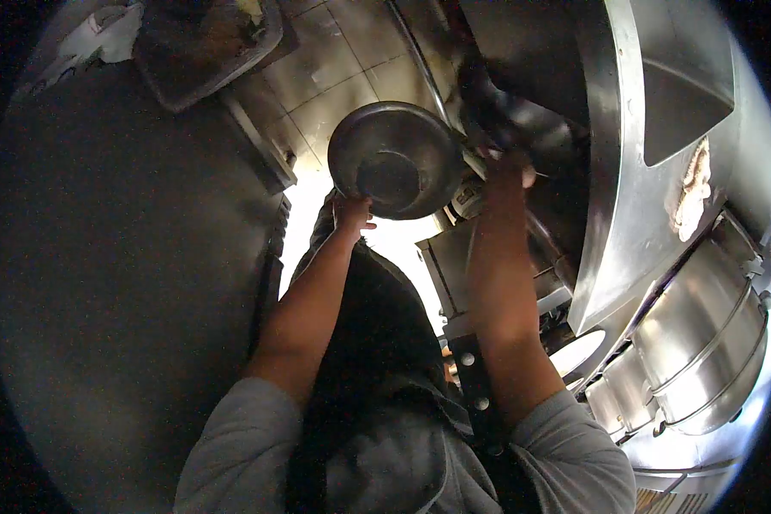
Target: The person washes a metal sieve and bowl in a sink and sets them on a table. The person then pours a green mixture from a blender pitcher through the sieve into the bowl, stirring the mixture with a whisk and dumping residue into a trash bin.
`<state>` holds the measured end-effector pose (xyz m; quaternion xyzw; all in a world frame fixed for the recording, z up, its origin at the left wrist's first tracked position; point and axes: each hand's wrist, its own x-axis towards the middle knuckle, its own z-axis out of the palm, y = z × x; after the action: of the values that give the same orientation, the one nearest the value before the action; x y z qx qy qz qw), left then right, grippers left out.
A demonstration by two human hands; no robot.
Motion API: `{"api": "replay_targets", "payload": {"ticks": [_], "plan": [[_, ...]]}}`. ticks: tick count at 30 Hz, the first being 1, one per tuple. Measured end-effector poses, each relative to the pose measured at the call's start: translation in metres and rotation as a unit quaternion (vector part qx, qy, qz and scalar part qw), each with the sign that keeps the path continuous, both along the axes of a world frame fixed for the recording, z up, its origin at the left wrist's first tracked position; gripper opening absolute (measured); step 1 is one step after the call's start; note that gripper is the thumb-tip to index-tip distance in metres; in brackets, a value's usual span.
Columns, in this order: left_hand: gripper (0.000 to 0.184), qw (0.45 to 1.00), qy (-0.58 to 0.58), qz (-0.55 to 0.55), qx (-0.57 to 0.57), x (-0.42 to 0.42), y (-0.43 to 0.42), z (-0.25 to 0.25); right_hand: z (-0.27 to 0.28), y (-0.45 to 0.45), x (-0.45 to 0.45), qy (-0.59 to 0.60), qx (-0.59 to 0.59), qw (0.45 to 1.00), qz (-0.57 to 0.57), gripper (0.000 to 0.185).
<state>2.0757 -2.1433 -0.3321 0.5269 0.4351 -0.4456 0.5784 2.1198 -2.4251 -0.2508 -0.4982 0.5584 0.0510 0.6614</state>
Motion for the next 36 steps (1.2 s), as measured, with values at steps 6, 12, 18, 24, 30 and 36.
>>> {"api": "replay_targets", "payload": {"ticks": [6,12,18,24,30,36], "plan": [[0.040,0.999,0.015,-0.038,-0.007,0.003,-0.023,-0.010,-0.051,0.020,0.043,0.006,-0.013,0.999,0.051,0.050],[0.041,0.992,0.047,-0.062,-0.101,0.010,-0.056,-0.018,-0.015,0.074,0.076,-0.046,0.007,0.961,0.272,0.043],[0.060,0.957,0.029,-0.138,-0.252,0.057,-0.103,-0.017,-0.029,0.087,0.092,-0.052,0.114,0.984,0.128,0.043],[0.061,0.964,0.031,-0.103,-0.243,0.064,-0.167,0.003,-0.064,0.052,0.090,-0.058,0.170,0.983,0.039,0.044],[0.062,0.962,0.037,-0.084,-0.256,0.045,-0.210,0.004,-0.093,0.021,0.083,-0.063,0.177,0.982,-0.018,0.045],[0.063,0.957,0.045,-0.061,-0.280,0.032,-0.241,-0.001,-0.110,-0.017,0.070,-0.065,0.161,0.983,-0.052,0.047]]}}
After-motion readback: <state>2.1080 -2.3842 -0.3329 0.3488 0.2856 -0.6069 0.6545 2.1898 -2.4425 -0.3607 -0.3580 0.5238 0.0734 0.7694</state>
